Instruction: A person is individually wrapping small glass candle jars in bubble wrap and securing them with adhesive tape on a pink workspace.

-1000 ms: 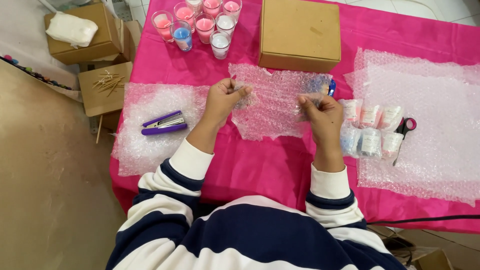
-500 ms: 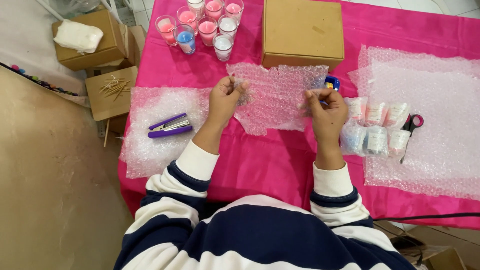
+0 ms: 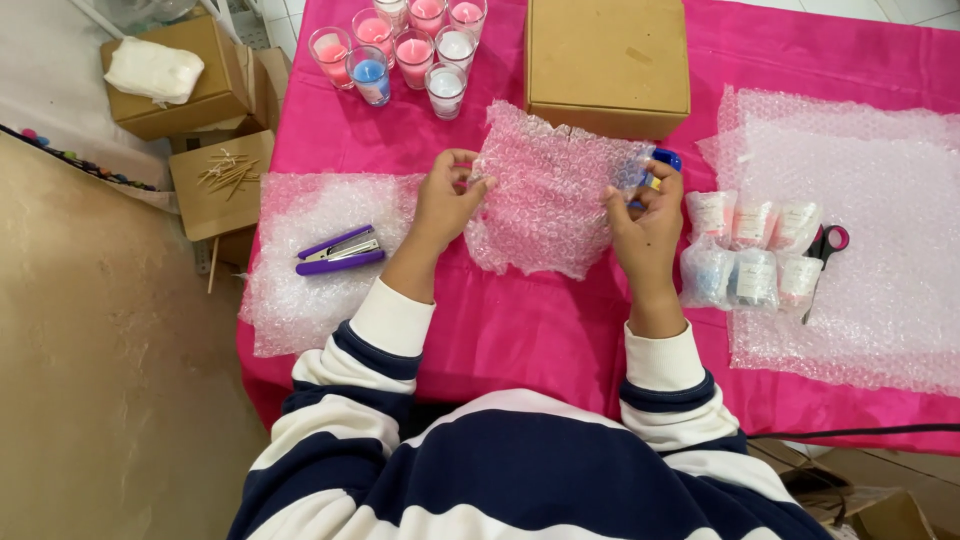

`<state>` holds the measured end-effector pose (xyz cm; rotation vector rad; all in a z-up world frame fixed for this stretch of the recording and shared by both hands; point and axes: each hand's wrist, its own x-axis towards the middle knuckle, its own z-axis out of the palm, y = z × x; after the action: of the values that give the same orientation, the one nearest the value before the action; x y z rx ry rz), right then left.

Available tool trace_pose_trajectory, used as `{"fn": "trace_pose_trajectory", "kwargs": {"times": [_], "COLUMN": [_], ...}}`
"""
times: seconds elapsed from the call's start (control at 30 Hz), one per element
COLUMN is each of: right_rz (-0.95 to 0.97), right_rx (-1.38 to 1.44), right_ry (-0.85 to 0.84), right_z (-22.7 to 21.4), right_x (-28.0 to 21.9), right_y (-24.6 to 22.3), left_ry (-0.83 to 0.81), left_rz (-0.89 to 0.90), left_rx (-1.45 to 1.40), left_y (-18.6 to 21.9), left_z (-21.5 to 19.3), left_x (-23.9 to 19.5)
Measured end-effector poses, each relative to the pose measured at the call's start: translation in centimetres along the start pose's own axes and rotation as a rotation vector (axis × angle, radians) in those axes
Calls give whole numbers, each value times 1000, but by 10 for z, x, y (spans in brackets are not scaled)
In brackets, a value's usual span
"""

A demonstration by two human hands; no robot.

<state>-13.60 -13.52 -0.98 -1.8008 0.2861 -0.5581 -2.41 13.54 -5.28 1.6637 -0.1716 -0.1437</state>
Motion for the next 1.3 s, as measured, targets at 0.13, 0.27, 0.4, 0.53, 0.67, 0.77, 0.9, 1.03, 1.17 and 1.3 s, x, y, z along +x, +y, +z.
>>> {"fn": "trace_pose_trajectory", "kwargs": {"times": [0.13,0.27,0.4,0.53,0.67,0.77,0.9,1.03,1.17,1.3], "right_rz": [-36,-145,-250,-317,-512,-528,-488,-512,-712,-771], "right_rx": [-51,-72,11,244,363,456,407,173,111,186], "right_ry": [-14,-41,-25,6,-7,-41,-38,-24,-25,105], "right_z": [4,12,14,28,37,43,58,63,58,36], "right_x": [-8,-20,-11,-18,-31,-43,-57,-63,-63,-44], "right_y": [-21,-63,-26,-32,-34,-34,-46,-32,-35,-16], "left_ry": [36,48,329,493,-93,-710,-882,-642,-89,-71], "left_rz": [26,270,491,584,111,-202,-383,-437,-378,-36], "left_rx": [-129,-85,305,201,-347,-364,-465,-642,-592,-270], "left_y": [-12,20,46,28,35,57,58,20,-10,-11], "left_z": [-1,3,5,9,4,2,14,15,15,7], "left_x": [3,-12,-21,-7,-19,-37,-38,-10,2,3]}}
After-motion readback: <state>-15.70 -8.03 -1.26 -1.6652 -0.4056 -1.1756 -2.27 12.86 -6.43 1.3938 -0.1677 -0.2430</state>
